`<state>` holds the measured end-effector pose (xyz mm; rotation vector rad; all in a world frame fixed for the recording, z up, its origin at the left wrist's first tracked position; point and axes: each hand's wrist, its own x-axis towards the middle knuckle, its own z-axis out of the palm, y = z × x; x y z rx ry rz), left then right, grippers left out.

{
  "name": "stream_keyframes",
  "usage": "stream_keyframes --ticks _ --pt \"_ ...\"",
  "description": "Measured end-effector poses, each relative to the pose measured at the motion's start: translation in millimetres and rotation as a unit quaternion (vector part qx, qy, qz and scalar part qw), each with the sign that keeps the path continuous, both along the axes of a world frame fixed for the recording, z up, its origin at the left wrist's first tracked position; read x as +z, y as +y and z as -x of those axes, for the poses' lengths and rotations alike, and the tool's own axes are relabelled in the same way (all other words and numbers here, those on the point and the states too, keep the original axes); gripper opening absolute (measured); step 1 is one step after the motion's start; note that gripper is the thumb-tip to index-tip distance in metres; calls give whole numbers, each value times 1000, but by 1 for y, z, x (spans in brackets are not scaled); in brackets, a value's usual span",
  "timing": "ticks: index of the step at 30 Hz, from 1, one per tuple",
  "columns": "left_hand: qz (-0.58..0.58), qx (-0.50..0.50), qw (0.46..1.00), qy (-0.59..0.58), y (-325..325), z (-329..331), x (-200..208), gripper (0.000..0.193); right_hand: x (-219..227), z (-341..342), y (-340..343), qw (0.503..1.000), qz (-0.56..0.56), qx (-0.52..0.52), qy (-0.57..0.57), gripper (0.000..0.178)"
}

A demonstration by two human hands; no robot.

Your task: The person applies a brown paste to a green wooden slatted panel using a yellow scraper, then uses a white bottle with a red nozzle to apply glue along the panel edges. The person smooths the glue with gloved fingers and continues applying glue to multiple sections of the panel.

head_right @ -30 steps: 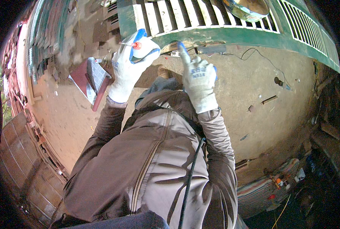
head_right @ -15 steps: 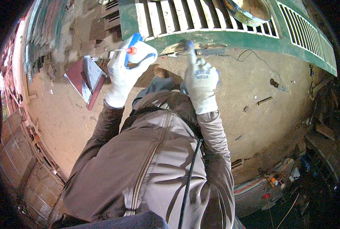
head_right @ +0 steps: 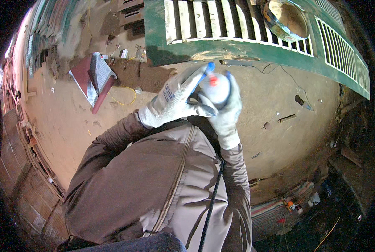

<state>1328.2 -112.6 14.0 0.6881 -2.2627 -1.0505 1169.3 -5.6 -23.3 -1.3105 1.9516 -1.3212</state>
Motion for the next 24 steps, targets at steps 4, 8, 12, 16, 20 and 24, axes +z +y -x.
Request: stream_keyframes --ticks 4,8,12,16,20,24 --pt "214 86 946 -226 -34 -22 -10 102 14 13 20 990 -32 -100 -91 77" --pt "237 84 923 -291 -47 -29 -25 88 12 29 32 991 -69 -107 -43 72" --pt "231 33 930 -282 -50 -15 -28 80 19 28 32 991 -84 -102 11 68" --pt "235 -3 937 -259 -53 -8 -34 80 32 24 24 988 -95 -105 65 67" --pt "247 8 934 -259 -53 -11 -33 78 31 25 25 974 -120 -107 159 68" --pt "253 22 926 -280 -45 -30 -22 74 39 23 22 961 -143 -97 216 67"
